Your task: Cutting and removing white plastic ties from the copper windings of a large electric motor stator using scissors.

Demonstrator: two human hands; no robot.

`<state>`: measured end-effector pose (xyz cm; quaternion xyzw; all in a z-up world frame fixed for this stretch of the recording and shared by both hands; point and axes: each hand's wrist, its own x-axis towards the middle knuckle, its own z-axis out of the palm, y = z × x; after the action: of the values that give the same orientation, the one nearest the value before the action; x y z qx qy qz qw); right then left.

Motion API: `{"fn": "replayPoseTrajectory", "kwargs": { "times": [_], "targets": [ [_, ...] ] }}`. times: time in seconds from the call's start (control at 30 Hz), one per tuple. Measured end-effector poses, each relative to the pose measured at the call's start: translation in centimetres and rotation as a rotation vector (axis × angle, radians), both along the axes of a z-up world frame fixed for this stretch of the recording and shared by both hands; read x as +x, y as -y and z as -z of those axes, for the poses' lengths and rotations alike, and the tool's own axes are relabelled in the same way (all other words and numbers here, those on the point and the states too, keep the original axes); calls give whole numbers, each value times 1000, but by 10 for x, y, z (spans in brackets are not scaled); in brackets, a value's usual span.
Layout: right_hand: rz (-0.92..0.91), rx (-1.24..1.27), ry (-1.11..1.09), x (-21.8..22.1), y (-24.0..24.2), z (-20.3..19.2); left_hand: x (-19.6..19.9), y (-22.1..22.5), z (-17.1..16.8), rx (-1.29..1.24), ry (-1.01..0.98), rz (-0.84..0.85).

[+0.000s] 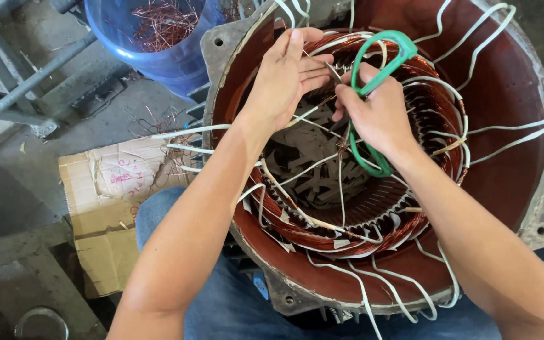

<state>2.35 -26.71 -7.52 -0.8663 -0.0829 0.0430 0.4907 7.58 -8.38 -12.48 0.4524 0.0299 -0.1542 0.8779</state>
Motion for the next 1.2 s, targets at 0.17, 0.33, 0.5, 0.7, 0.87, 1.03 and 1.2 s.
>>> {"fn": "replayPoseTrajectory", "kwargs": {
  "times": [0.17, 0.33, 0.5, 0.7, 0.87, 1.03, 1.2],
  "targets": [
    [-70, 55, 86, 8, 8, -7, 0, 2, -4, 75, 89, 110],
    [29, 150, 185, 9, 42, -22, -4, 12, 10, 605, 549, 158],
    [-67, -309, 670, 23, 75, -10, 19, 15, 5, 714, 1149, 326],
    [-122, -259, 615, 23, 92, -16, 38, 24, -4, 729, 1118, 416],
    [-229, -219, 679, 23, 77, -15, 44, 8, -27, 847, 605, 353],
    [-317, -393, 677, 25, 67, 6, 48, 9, -24, 810, 416, 385],
    [-276, -776, 844, 27, 58, 16, 47, 10, -26, 769, 317, 353]
  ]
}}
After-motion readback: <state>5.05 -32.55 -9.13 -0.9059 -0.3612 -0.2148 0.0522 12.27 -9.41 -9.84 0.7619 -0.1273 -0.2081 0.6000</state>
